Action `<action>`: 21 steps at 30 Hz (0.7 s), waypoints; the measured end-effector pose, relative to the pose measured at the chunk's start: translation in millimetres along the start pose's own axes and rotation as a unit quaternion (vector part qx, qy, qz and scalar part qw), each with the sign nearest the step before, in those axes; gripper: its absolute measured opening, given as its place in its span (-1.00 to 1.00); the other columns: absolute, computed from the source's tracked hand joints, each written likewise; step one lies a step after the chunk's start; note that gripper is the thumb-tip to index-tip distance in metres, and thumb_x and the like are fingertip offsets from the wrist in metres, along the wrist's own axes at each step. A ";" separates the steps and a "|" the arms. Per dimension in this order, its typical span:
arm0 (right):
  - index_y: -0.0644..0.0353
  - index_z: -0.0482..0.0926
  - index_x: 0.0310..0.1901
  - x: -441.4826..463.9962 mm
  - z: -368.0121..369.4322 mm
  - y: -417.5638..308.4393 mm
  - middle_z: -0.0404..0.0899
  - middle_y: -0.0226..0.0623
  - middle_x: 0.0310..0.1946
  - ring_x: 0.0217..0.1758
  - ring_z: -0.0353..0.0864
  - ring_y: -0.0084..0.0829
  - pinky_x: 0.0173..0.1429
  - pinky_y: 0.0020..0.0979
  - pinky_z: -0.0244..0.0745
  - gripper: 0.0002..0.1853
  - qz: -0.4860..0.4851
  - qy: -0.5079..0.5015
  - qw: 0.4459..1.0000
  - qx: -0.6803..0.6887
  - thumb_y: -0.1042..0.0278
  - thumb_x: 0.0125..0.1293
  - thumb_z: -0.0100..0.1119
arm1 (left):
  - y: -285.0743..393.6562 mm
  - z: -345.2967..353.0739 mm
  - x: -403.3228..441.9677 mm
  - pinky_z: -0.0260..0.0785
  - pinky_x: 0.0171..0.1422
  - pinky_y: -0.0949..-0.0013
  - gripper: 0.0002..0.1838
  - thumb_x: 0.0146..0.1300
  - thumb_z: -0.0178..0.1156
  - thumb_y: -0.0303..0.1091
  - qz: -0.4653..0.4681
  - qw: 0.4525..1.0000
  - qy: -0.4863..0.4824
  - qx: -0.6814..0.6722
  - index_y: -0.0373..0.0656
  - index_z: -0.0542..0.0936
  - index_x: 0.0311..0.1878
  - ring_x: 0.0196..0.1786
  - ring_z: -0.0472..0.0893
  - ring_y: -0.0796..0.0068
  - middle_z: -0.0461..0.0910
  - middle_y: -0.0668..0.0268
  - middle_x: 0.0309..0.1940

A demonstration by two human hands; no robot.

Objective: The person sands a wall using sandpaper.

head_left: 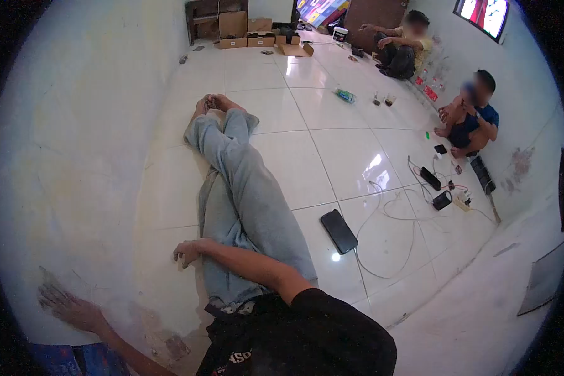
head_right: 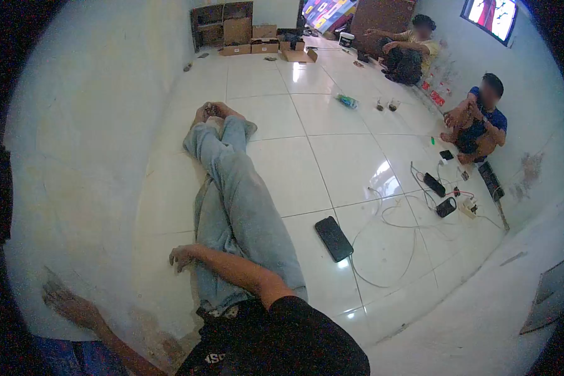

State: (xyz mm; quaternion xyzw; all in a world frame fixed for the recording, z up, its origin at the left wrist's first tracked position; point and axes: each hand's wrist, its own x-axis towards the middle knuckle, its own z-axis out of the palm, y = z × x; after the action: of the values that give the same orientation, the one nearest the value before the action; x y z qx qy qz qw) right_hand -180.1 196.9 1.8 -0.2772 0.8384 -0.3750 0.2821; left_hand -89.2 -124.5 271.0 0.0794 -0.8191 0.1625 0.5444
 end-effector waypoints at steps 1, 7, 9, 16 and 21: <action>0.07 0.55 0.19 0.2 -0.8 0.9 0.59 -0.12 0.12 0.11 0.60 -0.08 0.10 -0.11 0.60 -0.22 0.000 -0.001 1.000 -0.001 0.00 -0.12 0.61 | 24.2 -35.9 34.6 -0.09 0.63 0.03 -0.47 0.57 -0.33 -0.20 0.015 0.950 -0.202 0.239 0.02 0.09 0.55 0.61 -0.05 0.16 -0.04 0.35 0.59; 0.08 0.55 0.20 4.9 1.8 2.5 0.59 -0.14 0.13 0.15 0.59 -0.09 0.14 -0.10 0.58 -0.23 -0.005 0.003 1.000 0.024 0.04 -0.11 0.59 | 24.4 -37.5 31.3 -0.06 0.62 0.04 -0.44 0.55 -0.24 -0.23 0.023 0.971 -0.159 0.179 0.14 0.03 0.57 0.61 -0.03 0.17 -0.06 0.37 0.60; 0.12 0.57 0.16 -16.1 -6.5 -15.1 0.59 -0.12 0.08 0.13 0.58 -0.12 0.19 -0.17 0.51 -0.36 0.015 0.011 1.000 0.021 0.12 -0.01 0.47 | 30.0 -36.6 23.4 -0.07 0.62 0.04 -0.44 0.55 -0.24 -0.24 -0.026 0.840 -0.369 0.396 0.13 0.02 0.57 0.61 -0.02 0.17 -0.06 0.37 0.60; 0.13 0.57 0.16 -12.3 -1.1 -9.8 0.60 -0.11 0.07 0.13 0.58 -0.11 0.21 -0.17 0.49 -0.35 -0.030 0.015 0.999 -0.008 0.07 0.00 0.46 | -6.4 0.8 30.1 -0.16 0.64 0.07 -0.46 0.56 -0.31 -0.23 0.046 0.997 0.049 -0.031 0.06 0.08 0.56 0.60 -0.02 0.14 0.00 0.29 0.58; 0.14 0.55 0.18 -13.9 -5.4 -12.6 0.60 -0.09 0.09 0.15 0.57 -0.08 0.23 -0.18 0.49 -0.35 -0.013 0.005 1.000 -0.009 0.09 0.03 0.43 | 3.9 -10.1 6.5 -0.18 0.64 0.07 -0.46 0.55 -0.38 -0.25 0.025 0.997 0.041 -0.062 0.02 0.09 0.56 0.61 -0.04 0.16 -0.01 0.29 0.58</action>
State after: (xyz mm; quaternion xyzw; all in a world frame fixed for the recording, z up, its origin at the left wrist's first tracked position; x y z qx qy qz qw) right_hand -171.0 201.8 18.4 -0.2891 0.8392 -0.3728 0.2704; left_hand -84.2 -117.1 279.9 0.0185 -0.8063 0.1276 0.5773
